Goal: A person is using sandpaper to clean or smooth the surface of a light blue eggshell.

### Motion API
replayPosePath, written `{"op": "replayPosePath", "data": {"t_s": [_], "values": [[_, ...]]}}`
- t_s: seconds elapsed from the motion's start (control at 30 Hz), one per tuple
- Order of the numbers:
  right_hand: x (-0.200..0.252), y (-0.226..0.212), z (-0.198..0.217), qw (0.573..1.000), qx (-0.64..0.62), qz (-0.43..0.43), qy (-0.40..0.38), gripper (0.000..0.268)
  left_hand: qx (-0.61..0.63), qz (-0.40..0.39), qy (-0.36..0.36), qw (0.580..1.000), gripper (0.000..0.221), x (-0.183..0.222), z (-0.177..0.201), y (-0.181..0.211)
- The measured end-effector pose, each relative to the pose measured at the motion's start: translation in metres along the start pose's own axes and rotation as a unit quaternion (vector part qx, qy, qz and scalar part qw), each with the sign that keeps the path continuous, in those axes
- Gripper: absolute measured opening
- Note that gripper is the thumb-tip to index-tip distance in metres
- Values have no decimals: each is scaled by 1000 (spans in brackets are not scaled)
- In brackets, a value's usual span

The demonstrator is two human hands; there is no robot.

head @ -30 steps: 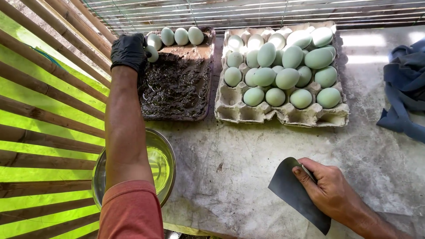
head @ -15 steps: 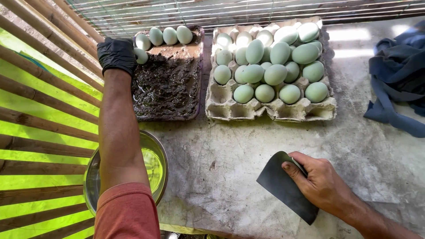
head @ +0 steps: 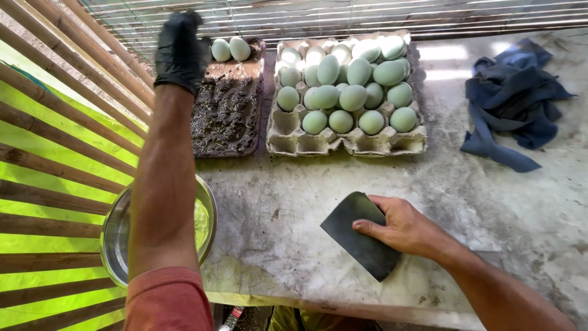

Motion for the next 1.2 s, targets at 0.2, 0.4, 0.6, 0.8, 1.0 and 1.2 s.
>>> {"op": "replayPosePath", "data": {"t_s": [0.2, 0.4, 0.6, 0.8, 1.0, 1.2], "values": [[5, -2, 2, 999, -8, 43, -20, 27, 368, 32, -182, 911, 39, 0, 4, 210], [-1, -3, 10, 983, -39, 178, -14, 18, 184, -24, -221, 958, 44, 19, -59, 307], [-6, 7, 10, 981, -32, 185, -39, 21, 136, -19, -231, 963, 45, 15, -75, 313], [-12, 16, 10, 980, -11, 191, -47, 23, 74, -22, -238, 968, 48, 16, -82, 314], [-10, 16, 11, 979, -12, 195, -61, 25, 65, -43, -216, 973, 57, 9, -61, 317], [2, 10, 7, 980, -1, 184, -69, 26, 531, 87, -123, 834, 58, 39, 60, 334]]}}
Point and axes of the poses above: each hand's wrist, its own x-axis away from the middle knuckle, its own z-axis out of the back of the hand, y = z × x, the point moved 9 cm from there along -x, towards the middle knuckle, and after that the axes turned 6 degrees about -y, right-handed, at the moved point
